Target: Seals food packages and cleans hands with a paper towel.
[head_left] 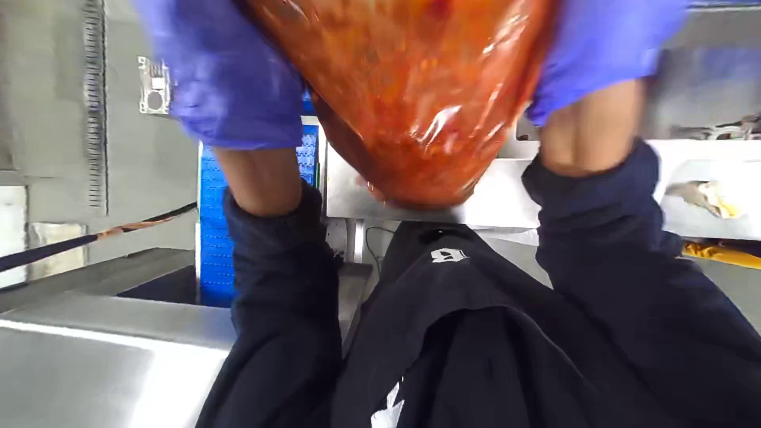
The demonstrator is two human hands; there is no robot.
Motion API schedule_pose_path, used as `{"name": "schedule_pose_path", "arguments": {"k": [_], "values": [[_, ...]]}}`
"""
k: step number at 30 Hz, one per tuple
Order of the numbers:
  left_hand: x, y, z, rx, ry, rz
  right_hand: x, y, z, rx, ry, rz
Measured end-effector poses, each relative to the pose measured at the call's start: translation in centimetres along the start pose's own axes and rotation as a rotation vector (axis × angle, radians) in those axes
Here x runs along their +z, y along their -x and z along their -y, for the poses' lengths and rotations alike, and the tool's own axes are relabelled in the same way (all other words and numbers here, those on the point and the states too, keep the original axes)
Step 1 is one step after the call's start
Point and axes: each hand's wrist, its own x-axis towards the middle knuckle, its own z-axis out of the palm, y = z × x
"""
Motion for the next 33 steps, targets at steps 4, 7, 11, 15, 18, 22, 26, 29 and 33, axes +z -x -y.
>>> {"name": "schedule_pose_path", "arguments": {"k": [4, 7, 11, 15, 18, 22, 26, 29, 33], "values": [[-0.9, 1.2, 9.2, -0.506, 0.183, 0.015, 6.9, -1.0, -8.3, 0.324, 0.074, 0.088], [-2.0, 2.2, 12.9, -0.568, 0.109, -0.009, 7.9, -1.1, -12.3, 0.185, 0.152, 0.214], [-3.9, 3.1, 12.7, -0.383, -0.09, 0.062, 4.5, 3.3, -11.4, -0.141, 0.419, 0.438], [-5.1, 5.4, 11.5, -0.13, -0.627, 0.478, 5.4, 10.4, -13.0, -0.448, 0.537, 0.515], [-3.7, 5.3, 11.0, -0.077, -0.966, 0.852, 7.7, 12.1, -15.0, -0.524, 0.679, 0.588], [-1.5, 8.5, 11.7, -0.106, -1.02, 0.995, 7.2, 12.2, -16.1, -0.575, 0.704, 0.61], [-1.0, 11.7, 11.7, -0.248, -1.097, 0.997, 6.3, 13.2, -17.6, -0.559, 0.685, 0.608], [0.5, 11.9, 12.1, -0.428, -1.21, 1.097, 6.3, 13.6, -19.2, -0.596, 0.693, 0.548], [2.8, 10.9, 13.3, -0.561, -1.286, 1.222, 6.4, 13.1, -20.9, -0.573, 0.792, 0.505]]}}
